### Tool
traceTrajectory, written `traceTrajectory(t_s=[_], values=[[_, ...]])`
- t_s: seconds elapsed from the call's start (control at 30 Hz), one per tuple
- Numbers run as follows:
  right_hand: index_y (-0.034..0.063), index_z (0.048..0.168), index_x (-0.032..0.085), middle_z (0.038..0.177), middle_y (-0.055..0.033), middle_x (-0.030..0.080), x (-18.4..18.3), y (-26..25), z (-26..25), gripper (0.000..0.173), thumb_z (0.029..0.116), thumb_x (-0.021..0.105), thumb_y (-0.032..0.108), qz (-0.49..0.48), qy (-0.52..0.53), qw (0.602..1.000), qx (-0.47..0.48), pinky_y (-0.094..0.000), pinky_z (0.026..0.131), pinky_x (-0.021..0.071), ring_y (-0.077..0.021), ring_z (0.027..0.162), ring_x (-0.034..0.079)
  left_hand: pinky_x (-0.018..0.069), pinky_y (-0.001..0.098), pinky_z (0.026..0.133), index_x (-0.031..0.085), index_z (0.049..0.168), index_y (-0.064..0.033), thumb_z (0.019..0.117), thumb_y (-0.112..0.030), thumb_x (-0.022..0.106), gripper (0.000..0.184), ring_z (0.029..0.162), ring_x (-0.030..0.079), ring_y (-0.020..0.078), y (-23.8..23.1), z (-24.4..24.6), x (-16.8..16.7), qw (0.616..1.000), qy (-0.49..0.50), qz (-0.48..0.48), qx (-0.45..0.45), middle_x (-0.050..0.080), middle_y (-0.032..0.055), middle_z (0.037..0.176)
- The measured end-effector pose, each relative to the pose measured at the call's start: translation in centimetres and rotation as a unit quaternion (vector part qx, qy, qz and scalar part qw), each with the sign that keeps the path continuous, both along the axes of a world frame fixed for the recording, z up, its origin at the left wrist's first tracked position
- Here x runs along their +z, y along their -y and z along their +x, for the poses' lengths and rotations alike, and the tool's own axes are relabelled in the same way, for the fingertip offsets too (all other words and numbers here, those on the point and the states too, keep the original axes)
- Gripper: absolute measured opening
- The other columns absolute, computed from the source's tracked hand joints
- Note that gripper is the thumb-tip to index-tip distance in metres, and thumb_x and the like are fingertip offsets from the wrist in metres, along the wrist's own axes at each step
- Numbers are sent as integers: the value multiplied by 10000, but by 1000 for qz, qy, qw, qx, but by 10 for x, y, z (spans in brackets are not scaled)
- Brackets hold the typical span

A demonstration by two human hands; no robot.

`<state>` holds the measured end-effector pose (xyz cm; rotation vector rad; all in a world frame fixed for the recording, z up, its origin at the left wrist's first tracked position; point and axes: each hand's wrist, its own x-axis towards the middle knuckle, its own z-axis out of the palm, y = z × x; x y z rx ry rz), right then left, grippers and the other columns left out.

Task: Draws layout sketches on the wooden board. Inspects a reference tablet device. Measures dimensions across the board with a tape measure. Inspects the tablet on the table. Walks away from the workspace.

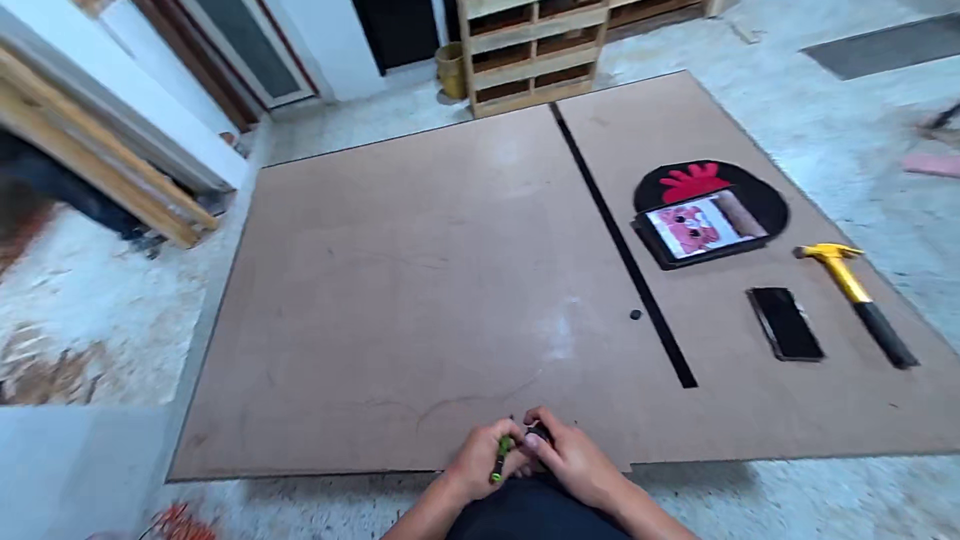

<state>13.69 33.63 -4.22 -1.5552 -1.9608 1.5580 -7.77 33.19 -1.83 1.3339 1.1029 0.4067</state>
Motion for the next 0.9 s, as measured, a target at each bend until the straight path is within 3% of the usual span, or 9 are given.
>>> traceTrajectory(t_s=[0.2, 0.4, 0.53, 0.63, 0.73, 0.83, 0.9], values=[[141, 1382, 562, 985, -63, 728, -3, -14, 19, 899, 906, 322, 865, 43, -2, 997, 63, -514, 753, 594, -230, 847, 715, 591, 379, 834, 604, 1219, -25, 926, -193, 754, 369, 853, 704, 158, 6, 27, 6, 992, -70, -54, 86, 729, 77, 954], [144, 1392, 562, 971, -79, 713, -8, -32, 33, 871, 914, 350, 840, 44, -3, 989, 144, -531, 738, 580, -255, 826, 703, 595, 361, 735, 597, 1185, 33, 921, -79, 713, 309, 739, 679, 169, 11, 45, 3, 987, -31, -85, 132, 691, 99, 877], [177, 1401, 564, 999, -78, 713, -12, -41, 35, 820, 925, 384, 820, 13, -14, 979, 201, -532, 783, 578, -254, 861, 701, 536, 300, 583, 591, 1002, 5, 913, -116, 715, 195, 590, 608, 126, 23, 46, -8, 985, 49, -47, 162, 629, 56, 718], [261, 1460, 545, 1112, -85, 711, -17, -53, 32, 696, 975, 409, 742, -21, -12, 973, 229, -543, 866, 561, -259, 951, 697, 533, 300, 566, 606, 937, -25, 924, -155, 709, 166, 577, 603, 119, 32, 16, -5, 972, 68, -15, 223, 625, 33, 688], [246, 1325, 668, 1195, -80, 706, -21, -69, 39, 522, 1012, 468, 613, -19, 38, 966, 255, -558, 937, 544, -268, 1069, 688, 557, 342, 599, 618, 940, 1, 905, -95, 651, 107, 609, 627, 162, 41, -59, 9, 918, 59, 0, 391, 644, 70, 703], [160, 1027, 750, 935, -78, 721, -24, -78, 50, 301, 959, 589, 405, -30, 58, 966, 248, -554, 772, 538, -267, 875, 691, 534, 286, 542, 598, 935, -5, 942, -37, 529, 76, 549, 590, 125, 37, -161, 24, 798, 33, 47, 600, 622, 50, 670], [165, 972, 758, 859, -50, 715, -29, -73, 55, 224, 919, 617, 331, -43, 49, 973, 219, -516, 719, 535, -227, 798, 683, 500, 230, 501, 566, 947, -39, 1010, -34, 501, 90, 513, 544, 88, 31, -225, 32, 718, 34, 84, 690, 580, 18, 653]])
